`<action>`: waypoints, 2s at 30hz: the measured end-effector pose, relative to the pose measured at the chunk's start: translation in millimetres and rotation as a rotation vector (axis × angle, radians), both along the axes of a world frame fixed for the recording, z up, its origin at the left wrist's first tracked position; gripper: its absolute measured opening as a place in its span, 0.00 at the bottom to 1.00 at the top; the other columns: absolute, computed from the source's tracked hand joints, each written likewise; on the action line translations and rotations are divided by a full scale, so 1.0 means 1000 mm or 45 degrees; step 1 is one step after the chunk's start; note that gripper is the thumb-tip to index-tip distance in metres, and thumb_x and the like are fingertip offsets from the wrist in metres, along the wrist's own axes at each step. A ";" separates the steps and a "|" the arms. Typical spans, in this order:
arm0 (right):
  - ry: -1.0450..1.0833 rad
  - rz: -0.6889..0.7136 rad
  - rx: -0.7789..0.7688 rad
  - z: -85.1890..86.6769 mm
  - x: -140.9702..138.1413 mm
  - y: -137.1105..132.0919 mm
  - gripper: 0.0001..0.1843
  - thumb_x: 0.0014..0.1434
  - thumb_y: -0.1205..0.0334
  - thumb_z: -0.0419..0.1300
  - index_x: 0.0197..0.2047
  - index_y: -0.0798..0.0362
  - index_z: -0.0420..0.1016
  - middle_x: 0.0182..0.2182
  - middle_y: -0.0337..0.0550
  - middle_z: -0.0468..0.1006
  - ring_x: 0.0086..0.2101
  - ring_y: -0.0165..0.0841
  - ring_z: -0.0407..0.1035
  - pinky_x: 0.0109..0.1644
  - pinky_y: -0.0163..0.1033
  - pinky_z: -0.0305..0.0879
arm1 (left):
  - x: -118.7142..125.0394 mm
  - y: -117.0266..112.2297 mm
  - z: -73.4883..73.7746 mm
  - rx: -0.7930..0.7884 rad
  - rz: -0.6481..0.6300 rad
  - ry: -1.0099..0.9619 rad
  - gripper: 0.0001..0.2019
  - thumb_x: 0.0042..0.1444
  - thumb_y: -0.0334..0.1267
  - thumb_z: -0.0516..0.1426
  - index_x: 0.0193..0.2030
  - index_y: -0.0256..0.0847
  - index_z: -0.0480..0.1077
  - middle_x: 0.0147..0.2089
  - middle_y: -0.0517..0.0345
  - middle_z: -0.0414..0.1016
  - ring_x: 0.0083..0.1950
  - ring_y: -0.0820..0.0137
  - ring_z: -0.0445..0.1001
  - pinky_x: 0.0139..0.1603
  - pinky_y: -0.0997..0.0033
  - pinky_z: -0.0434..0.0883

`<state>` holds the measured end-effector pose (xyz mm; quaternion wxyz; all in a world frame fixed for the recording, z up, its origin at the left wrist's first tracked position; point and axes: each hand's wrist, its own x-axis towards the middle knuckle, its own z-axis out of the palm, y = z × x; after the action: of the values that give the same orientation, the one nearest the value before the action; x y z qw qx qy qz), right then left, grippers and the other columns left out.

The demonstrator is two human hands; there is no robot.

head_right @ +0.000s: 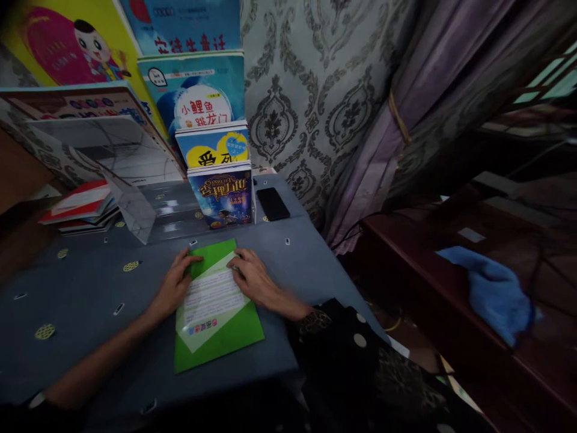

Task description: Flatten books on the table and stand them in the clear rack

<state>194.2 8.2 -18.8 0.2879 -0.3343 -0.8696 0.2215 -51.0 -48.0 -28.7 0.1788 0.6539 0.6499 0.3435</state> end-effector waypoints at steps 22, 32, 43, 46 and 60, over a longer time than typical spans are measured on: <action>0.097 -0.233 0.048 -0.010 0.052 0.060 0.14 0.61 0.69 0.55 0.46 0.51 0.80 0.52 0.51 0.78 0.53 0.43 0.71 0.58 0.51 0.67 | 0.009 0.053 0.022 0.051 -0.208 0.068 0.22 0.58 0.28 0.47 0.57 0.38 0.70 0.56 0.48 0.77 0.59 0.61 0.75 0.65 0.54 0.69; 0.105 -0.290 -0.002 -0.009 0.052 0.059 0.15 0.61 0.68 0.56 0.47 0.50 0.81 0.53 0.51 0.78 0.55 0.44 0.70 0.60 0.53 0.65 | -0.013 0.048 0.019 0.136 -0.413 0.395 0.24 0.62 0.28 0.45 0.60 0.40 0.72 0.62 0.49 0.75 0.66 0.61 0.70 0.71 0.47 0.62; 0.090 -0.279 -0.019 -0.007 0.053 0.058 0.15 0.61 0.68 0.55 0.47 0.53 0.80 0.54 0.54 0.78 0.56 0.45 0.70 0.60 0.55 0.65 | -0.006 0.060 0.022 0.194 -0.517 0.497 0.23 0.63 0.28 0.45 0.59 0.38 0.73 0.62 0.47 0.75 0.64 0.61 0.72 0.67 0.53 0.67; 0.096 -0.276 -0.011 -0.008 0.053 0.059 0.14 0.61 0.68 0.56 0.47 0.51 0.80 0.53 0.52 0.78 0.56 0.45 0.70 0.60 0.55 0.65 | 0.005 0.066 0.024 0.166 -0.531 0.531 0.23 0.63 0.28 0.46 0.59 0.38 0.73 0.62 0.47 0.75 0.64 0.58 0.72 0.66 0.51 0.68; 0.104 -0.264 -0.026 -0.006 0.052 0.058 0.14 0.60 0.68 0.56 0.47 0.51 0.80 0.53 0.52 0.79 0.56 0.45 0.69 0.60 0.55 0.64 | 0.072 0.107 0.027 0.148 -0.689 0.594 0.25 0.59 0.23 0.48 0.60 0.40 0.72 0.62 0.49 0.75 0.63 0.60 0.71 0.65 0.54 0.66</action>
<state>246.4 66.2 -24.6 0.3409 -0.4162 -0.8156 0.2129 21.0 59.0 -1.4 0.0726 0.8721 0.4562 0.1616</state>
